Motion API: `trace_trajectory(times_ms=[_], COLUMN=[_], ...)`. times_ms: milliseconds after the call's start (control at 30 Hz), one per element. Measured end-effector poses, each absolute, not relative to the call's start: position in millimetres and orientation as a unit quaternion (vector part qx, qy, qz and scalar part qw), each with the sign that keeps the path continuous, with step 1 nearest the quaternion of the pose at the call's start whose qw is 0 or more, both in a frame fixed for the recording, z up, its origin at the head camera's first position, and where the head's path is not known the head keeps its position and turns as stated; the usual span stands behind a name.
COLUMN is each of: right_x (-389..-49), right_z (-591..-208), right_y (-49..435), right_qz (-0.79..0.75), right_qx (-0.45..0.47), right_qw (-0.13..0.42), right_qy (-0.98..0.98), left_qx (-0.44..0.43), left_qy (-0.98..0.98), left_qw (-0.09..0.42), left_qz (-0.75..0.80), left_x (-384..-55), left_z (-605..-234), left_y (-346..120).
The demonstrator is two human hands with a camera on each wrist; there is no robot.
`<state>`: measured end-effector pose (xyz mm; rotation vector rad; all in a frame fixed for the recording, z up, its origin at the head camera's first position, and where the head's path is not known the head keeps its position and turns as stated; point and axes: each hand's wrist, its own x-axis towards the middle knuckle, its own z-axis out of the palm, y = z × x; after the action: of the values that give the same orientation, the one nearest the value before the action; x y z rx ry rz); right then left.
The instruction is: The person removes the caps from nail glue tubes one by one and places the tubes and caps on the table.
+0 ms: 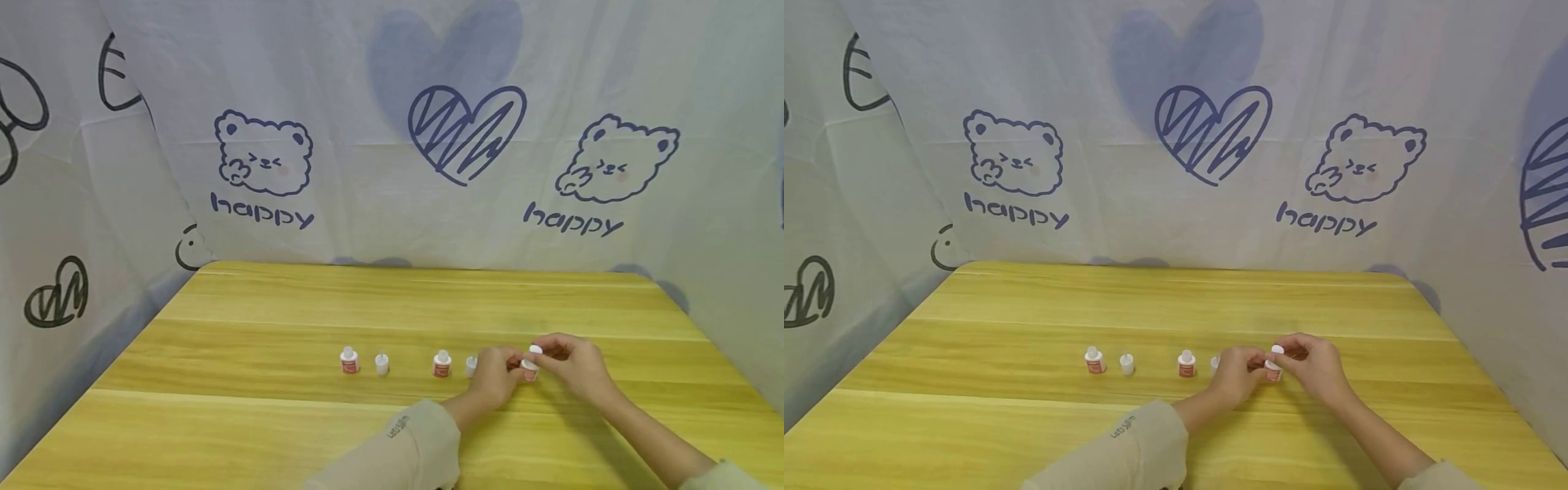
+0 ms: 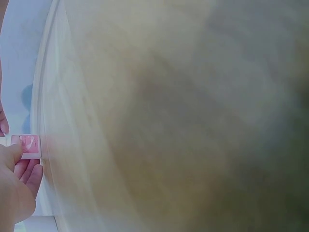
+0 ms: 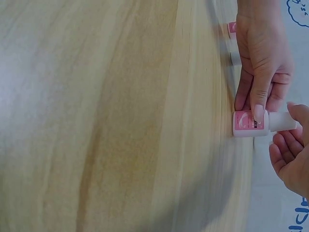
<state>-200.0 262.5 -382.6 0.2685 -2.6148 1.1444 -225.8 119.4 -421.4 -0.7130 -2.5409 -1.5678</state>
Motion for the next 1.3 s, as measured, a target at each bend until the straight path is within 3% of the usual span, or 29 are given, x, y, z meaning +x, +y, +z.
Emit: trace_trajectory(times_ms=[700,1300], right_x=[-201.2,-203.8], right_z=[-376.5,-373.4], right_y=[264.2,264.9], right_qz=[0.382,0.377], right_qx=[0.090,0.102], right_qw=[0.110,0.098], right_qy=[-0.913,-0.915], left_qx=[-0.208,-0.207], left_qy=[-0.842,-0.850], left_qw=[0.014,0.028], left_qz=[-0.498,-0.484], left_x=[-225.2,-222.5], left_z=[-418.9,-414.7], left_y=[118.8,119.2])
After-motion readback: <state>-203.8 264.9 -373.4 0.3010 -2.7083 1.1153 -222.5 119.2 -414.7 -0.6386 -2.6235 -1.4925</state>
